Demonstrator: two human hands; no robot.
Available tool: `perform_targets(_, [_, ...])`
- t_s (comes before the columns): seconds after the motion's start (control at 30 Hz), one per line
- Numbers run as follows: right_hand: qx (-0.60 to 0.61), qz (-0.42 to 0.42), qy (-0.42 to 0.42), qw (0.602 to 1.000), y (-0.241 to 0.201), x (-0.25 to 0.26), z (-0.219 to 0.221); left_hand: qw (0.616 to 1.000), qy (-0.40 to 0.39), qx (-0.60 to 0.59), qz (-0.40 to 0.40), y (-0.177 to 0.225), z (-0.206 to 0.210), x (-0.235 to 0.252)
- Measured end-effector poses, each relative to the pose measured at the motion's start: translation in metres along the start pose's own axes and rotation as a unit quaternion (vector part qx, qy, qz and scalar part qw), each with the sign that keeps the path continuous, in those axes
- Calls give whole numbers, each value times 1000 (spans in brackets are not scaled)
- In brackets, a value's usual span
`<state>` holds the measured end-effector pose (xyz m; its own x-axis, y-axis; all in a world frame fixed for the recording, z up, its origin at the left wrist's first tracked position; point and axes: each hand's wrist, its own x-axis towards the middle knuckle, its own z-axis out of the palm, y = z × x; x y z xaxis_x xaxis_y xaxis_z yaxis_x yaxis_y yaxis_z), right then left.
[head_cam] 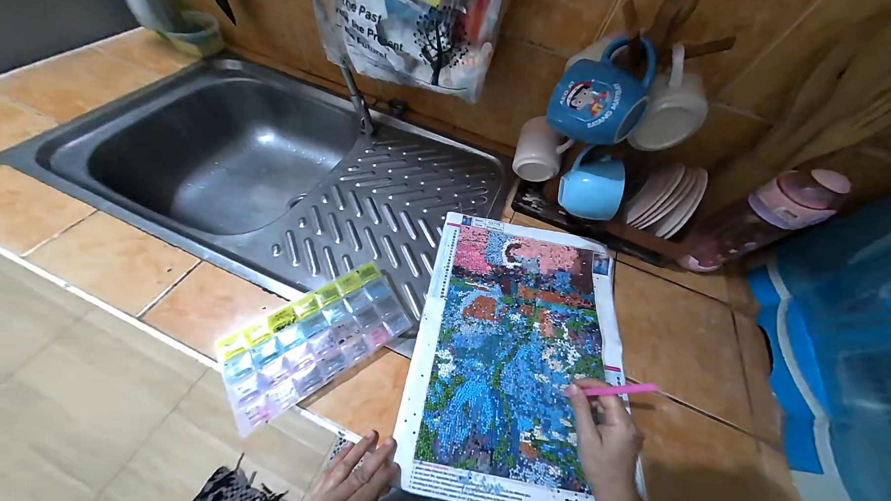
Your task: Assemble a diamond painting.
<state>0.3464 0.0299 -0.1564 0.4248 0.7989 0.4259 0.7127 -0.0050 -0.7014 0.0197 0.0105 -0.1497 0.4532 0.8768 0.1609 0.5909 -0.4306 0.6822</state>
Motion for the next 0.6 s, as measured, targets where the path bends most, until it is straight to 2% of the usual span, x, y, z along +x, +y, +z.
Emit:
perform_targets(0.27, [12,-8,1,1000,3,-1,1,1000,7,6,5,-1,1,0])
perform_targets(0.6, [57,28,-1,998,1,0,0,1000,4,8,4,-1,-1,0])
